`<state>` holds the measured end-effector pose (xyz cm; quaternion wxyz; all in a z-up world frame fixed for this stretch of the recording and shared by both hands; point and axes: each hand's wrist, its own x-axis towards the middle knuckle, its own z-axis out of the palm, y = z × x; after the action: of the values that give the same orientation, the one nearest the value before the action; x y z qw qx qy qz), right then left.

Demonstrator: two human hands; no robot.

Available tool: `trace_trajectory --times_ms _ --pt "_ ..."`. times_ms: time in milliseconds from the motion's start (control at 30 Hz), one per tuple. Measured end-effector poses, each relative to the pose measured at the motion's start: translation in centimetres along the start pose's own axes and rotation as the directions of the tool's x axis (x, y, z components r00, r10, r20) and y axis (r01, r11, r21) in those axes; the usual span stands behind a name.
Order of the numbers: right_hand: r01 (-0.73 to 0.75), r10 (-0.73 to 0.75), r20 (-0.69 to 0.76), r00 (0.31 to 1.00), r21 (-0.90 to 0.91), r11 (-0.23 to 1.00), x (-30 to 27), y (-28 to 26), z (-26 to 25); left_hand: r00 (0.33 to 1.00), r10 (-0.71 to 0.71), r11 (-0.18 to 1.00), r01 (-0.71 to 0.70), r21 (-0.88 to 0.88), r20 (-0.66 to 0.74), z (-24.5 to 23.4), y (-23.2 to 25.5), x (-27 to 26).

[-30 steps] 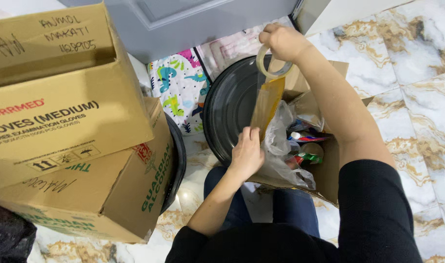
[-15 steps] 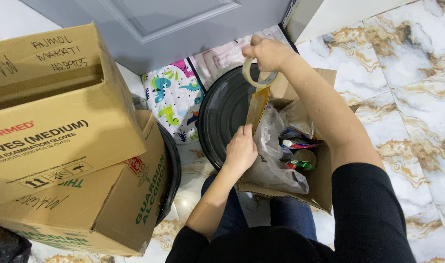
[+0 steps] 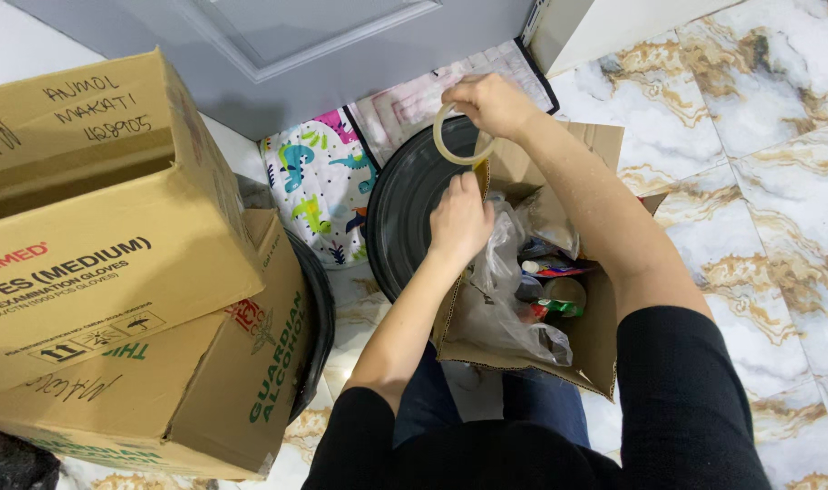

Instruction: The person sits on the floor and uses scissors to cut pieces of clear packing tape, which are then applied to seal the flaps of a cardboard box. The person repeatedly pulls tape from the roll, cuts it, and presses it onto the box edges.

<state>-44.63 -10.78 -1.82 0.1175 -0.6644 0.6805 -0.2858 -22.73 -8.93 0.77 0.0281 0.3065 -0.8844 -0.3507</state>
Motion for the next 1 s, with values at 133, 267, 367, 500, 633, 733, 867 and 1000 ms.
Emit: trace_trajectory --times_ms 133,267,367,500,633,733,867,1000 --pt "-0.058 0.059 0.033 0.998 -0.038 0.998 -0.4 0.4 0.0 0.996 0.057 0.998 -0.056 0.020 -0.064 2.0 -0.7 1.4" --pt "-0.020 0.021 -0.033 0.999 0.031 0.999 -0.9 2.8 0.5 0.986 0.115 0.993 -0.110 0.048 -0.119 3.0 -2.5 1.6" --pt "-0.164 0.165 0.005 0.986 0.088 0.982 -1.5 3.9 0.1 0.992 0.054 0.999 -0.054 0.001 -0.110 1.8 -3.4 1.6" --pt "-0.184 0.186 -0.009 0.983 0.106 0.977 -1.4 3.6 0.6 0.996 -0.021 0.998 0.017 -0.053 -0.084 0.4 -2.0 2.5" --pt "-0.153 0.152 0.018 0.988 0.093 0.984 -1.2 4.1 0.7 0.991 -0.137 0.990 0.136 -0.024 -0.009 -0.4 -0.6 4.6" --pt "-0.146 0.141 0.054 0.989 0.097 0.985 -1.4 4.9 0.5 0.984 -0.170 0.984 0.166 0.069 0.051 -0.7 -1.3 5.7" --pt "-0.037 0.034 0.053 0.998 0.043 0.998 -1.4 6.5 0.4 0.994 -0.103 0.991 0.101 0.085 0.025 0.6 -2.5 5.9" --pt "-0.108 0.119 0.050 0.992 -0.179 0.978 -1.8 8.2 -1.3 0.997 -0.067 0.995 0.070 0.073 -0.042 0.3 -3.8 5.7"
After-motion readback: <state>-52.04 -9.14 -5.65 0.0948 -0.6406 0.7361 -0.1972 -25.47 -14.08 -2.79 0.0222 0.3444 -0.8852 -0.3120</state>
